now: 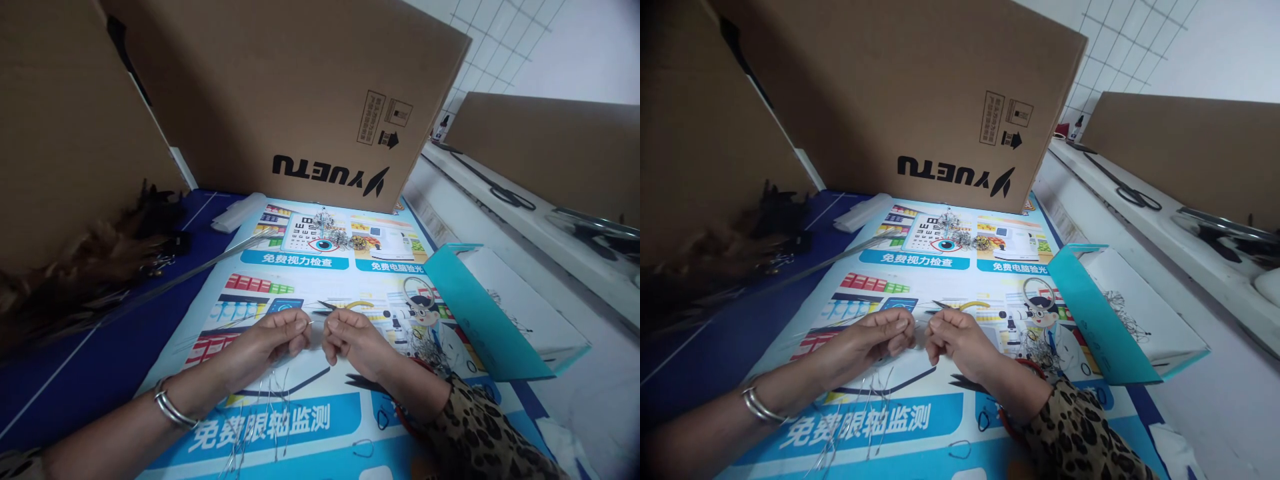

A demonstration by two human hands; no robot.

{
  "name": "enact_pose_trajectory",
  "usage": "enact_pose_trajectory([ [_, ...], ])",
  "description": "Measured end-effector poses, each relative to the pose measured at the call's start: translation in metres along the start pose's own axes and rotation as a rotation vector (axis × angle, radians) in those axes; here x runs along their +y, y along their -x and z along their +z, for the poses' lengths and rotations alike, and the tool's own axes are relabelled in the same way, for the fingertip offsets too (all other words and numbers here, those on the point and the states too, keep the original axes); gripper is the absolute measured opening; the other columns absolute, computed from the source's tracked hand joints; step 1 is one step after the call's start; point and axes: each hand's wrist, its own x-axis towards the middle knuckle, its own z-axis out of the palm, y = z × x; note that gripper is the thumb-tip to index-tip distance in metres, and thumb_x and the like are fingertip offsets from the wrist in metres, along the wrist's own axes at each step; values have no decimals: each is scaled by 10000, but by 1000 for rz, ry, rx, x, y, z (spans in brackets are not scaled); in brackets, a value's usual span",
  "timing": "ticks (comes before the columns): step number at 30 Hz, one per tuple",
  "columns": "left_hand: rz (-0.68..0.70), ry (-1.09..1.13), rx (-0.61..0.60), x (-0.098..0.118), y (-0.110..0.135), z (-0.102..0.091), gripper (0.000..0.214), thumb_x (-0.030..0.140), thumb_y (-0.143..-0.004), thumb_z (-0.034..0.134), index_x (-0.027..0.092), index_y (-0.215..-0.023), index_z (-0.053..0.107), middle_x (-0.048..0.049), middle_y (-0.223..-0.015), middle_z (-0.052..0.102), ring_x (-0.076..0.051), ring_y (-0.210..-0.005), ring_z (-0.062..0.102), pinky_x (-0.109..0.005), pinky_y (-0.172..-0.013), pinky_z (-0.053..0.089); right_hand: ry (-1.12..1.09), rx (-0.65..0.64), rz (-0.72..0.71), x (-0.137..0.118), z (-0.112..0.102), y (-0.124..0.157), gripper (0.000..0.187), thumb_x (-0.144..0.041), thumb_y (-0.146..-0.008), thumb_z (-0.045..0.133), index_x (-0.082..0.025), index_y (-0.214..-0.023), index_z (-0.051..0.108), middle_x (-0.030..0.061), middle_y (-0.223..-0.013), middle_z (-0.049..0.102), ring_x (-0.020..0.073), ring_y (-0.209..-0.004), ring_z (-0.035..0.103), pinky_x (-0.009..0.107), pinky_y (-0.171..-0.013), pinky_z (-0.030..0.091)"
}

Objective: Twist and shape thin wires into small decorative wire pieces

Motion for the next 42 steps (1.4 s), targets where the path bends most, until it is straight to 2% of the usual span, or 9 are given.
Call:
enact_pose_trajectory([
  [7, 2, -86, 2, 3, 1, 3, 279, 391, -850, 499, 162, -690, 500, 29, -545, 436, -104, -532, 347, -238, -531, 243, 44, -54, 52, 1, -1, 0, 274, -419, -783, 598, -164, -720, 520, -61, -539, 401, 101, -491, 519, 222, -473, 398],
  [11, 3, -96, -19, 1, 1, 5, 286, 381, -846, 507, 156, -669, 496, 35, -542, 415, -94, -509, 297, -239, -503, 201, 74, -50, 55, 3, -2, 0, 242, -372, -784, 602, -156, -699, 535, -66, -524, 383, 84, -452, 480, 206, -434, 361],
  [15, 0, -113, -50, -2, -1, 2, 265, 361, -870, 476, 156, -708, 523, 34, -542, 407, -105, -545, 345, -239, -538, 241, 30, -49, 88, 4, -3, 0, 209, -326, -789, 589, -150, -687, 543, -77, -494, 337, 77, -422, 453, 202, -423, 347],
  [20, 21, -149, -78, -4, -2, -1, 272, 349, -867, 489, 149, -686, 518, 22, -594, 445, -118, -631, 411, -235, -597, 299, 28, -56, 127, 4, -4, 0, 203, -286, -770, 589, -144, -636, 533, -68, -464, 374, 84, -409, 463, 204, -423, 333],
  [25, 20, -215, -70, -6, -2, -1, 272, 354, -871, 480, 151, -693, 512, 24, -599, 445, -117, -629, 411, -243, -619, 317, 65, -20, 130, 3, -3, -2, 183, -257, -735, 597, -140, -603, 545, -67, -420, 397, 70, -367, 417, 204, -411, 327],
  [32, 32, -277, -66, -7, -1, -2, 284, 368, -876, 466, 153, -697, 510, 28, -586, 427, -114, -610, 393, -244, -608, 308, 99, 11, 109, 3, -2, -2, 180, -220, -713, 587, -135, -563, 539, -67, -389, 391, 76, -344, 422, 192, -372, 276],
  [38, 37, -334, -45, -2, -2, -1, 302, 402, -869, 462, 156, -699, 500, 37, -575, 409, -103, -557, 341, -237, -543, 255, 91, -40, 126, 3, -2, -1, 212, -309, -764, 589, -145, -640, 540, -57, -449, 426, 99, -433, 508, 188, -399, 338],
  [42, 42, -361, -52, 0, -3, -1, 316, 409, -865, 467, 154, -680, 494, 40, -570, 400, -99, -546, 325, -240, -535, 237, 71, -50, 118, 4, -3, -1, 203, -305, -774, 599, -138, -667, 556, -62, -476, 409, 85, -439, 483, 196, -427, 349],
])
